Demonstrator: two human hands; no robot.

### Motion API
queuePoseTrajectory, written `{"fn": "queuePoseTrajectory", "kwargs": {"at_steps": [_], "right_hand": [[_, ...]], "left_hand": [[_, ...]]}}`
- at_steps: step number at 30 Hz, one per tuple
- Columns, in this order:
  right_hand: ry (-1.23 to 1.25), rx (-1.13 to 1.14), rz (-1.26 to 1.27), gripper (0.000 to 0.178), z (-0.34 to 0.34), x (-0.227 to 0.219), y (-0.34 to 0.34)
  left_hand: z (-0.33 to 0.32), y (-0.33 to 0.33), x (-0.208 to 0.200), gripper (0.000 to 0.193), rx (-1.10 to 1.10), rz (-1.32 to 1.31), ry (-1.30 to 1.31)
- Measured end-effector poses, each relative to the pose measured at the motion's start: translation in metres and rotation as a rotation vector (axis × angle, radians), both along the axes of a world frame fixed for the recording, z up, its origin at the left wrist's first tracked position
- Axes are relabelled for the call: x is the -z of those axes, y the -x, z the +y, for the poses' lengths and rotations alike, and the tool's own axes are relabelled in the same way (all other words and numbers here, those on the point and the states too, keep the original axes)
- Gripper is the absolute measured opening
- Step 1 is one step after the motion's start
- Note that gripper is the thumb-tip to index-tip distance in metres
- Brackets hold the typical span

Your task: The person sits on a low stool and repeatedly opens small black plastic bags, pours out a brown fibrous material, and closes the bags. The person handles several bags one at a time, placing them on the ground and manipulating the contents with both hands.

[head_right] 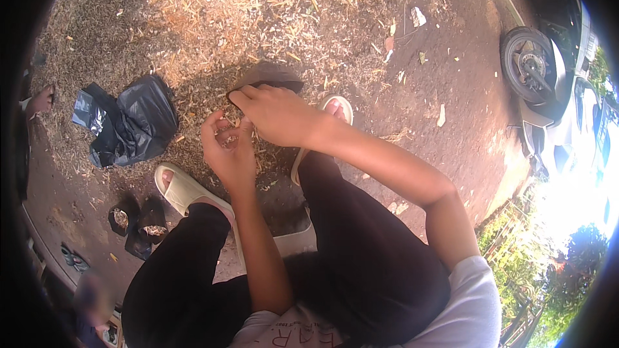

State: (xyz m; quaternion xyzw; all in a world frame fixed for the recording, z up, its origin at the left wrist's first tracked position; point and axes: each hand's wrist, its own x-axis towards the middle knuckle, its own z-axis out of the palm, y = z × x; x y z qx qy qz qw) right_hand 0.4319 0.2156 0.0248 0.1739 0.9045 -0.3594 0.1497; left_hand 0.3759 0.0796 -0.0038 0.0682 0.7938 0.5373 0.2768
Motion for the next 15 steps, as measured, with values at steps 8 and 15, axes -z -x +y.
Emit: {"fn": "queuePoseTrajectory", "kwargs": {"at_steps": [8, 15], "right_hand": [[0.079, -0.007, 0.057, 0.060, -0.004, 0.006, -0.005], [0.015, 0.390, 0.526, 0.032, 0.036, -0.014, -0.024]], "left_hand": [[0.008, -0.011, 0.031, 0.041, -0.086, -0.203, -0.079], [0.002, -0.002, 0.034, 0.020, -0.193, -0.172, -0.088]]}}
